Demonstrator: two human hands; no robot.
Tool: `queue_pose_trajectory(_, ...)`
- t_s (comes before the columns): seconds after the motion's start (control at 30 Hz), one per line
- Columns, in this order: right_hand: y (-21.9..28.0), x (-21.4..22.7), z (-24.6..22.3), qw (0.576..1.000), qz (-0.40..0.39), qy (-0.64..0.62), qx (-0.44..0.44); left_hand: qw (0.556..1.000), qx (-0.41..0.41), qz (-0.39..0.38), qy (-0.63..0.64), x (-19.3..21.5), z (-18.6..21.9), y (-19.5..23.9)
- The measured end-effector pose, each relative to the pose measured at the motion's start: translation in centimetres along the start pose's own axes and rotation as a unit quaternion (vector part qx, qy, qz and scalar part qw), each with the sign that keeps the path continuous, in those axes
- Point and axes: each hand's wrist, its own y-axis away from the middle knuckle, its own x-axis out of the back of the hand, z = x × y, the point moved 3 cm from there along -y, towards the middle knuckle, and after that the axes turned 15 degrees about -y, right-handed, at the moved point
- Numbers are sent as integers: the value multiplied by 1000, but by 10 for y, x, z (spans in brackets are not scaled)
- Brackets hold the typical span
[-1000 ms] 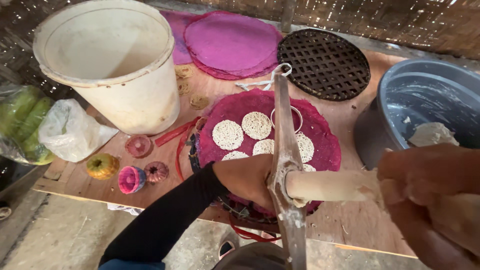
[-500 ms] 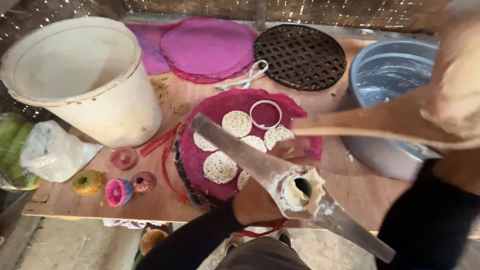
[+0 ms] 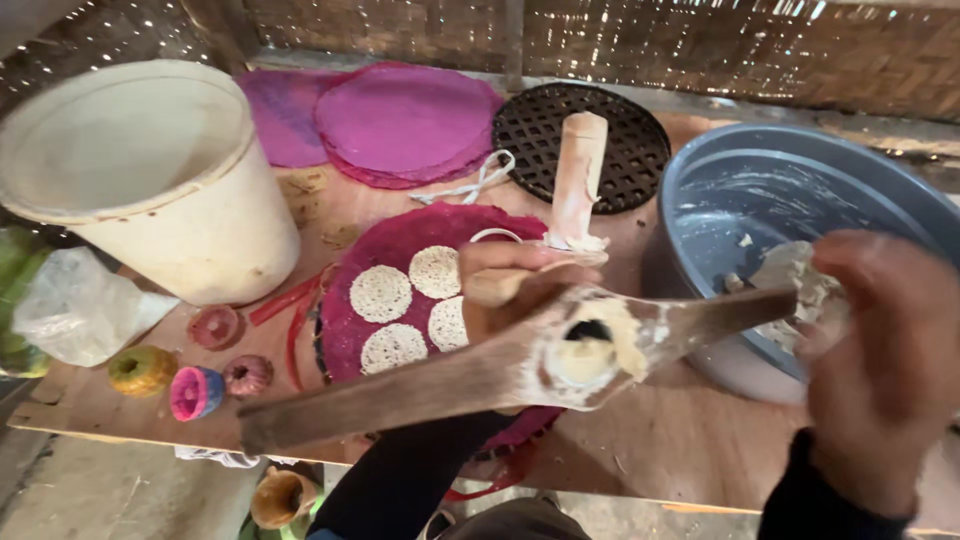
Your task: The person uses a wooden press to shape dough into circular crackers and places them on a tray, occasionally scooping more dough from a bowl.
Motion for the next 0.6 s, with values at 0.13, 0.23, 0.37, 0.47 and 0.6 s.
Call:
queue_pose_trajectory(0.13, -27, -25, -52, 915, -349, 125, 159, 999, 16, -2, 40, -19, 15, -4)
queue_pose_trajectory(0.23, -44, -35, -64, 891, -397, 149, 159, 988, 101, 5, 115, -19, 19, -4)
queue_pose_trajectory(0.37, -44, -39, -66, 915, -359, 136, 125, 995, -58, 36, -74, -11, 29, -12)
queue_pose_trajectory(0.47, -36, -36, -61, 931, -329, 143, 73, 993, -48, 33, -100, -9, 25, -18)
queue_pose_trajectory(0.6, -35, -34, -49, 962, -269, 21, 28, 996, 32, 26, -85, -8, 16, -16)
